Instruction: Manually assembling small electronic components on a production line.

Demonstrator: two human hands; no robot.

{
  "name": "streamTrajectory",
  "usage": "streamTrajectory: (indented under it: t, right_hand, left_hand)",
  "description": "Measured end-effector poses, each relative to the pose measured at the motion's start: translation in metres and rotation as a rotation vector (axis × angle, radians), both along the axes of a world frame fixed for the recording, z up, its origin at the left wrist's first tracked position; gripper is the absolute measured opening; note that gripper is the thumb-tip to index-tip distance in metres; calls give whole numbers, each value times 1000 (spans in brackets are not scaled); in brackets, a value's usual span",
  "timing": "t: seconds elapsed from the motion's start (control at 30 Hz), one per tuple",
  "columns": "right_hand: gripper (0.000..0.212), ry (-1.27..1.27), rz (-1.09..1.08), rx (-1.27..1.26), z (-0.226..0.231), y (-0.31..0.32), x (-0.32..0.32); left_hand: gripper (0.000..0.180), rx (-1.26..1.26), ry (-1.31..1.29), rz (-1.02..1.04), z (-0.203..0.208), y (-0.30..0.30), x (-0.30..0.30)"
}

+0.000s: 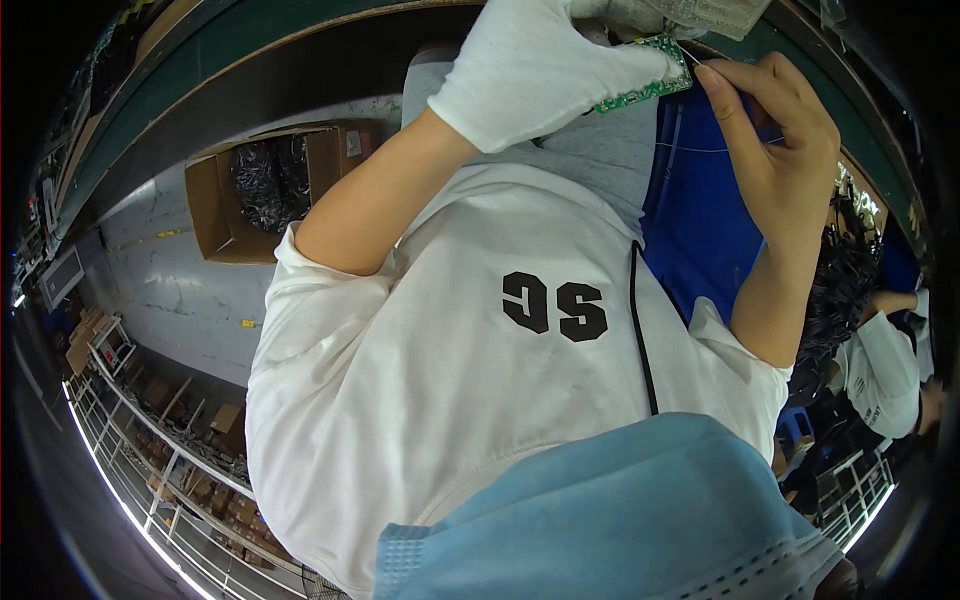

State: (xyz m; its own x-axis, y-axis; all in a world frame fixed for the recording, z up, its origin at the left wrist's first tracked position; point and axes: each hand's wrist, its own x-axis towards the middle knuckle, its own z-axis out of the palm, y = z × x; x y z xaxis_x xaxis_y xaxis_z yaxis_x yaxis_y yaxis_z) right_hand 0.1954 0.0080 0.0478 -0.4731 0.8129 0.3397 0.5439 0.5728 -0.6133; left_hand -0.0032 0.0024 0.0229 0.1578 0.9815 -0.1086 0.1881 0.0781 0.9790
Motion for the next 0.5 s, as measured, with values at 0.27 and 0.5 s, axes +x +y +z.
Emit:
streamTrajectory:
  t: [0.27, 0.5]
  right_hand:
    - [11, -7, 8, 22, 1, 3, -6]
    - [12, -73, -17, 1, 5, 2, -13]
  left_hand:
    - [28, 23, -19, 17, 0, -1, 0]
    - [28, -109, -11, 39, 5, -1, 1]
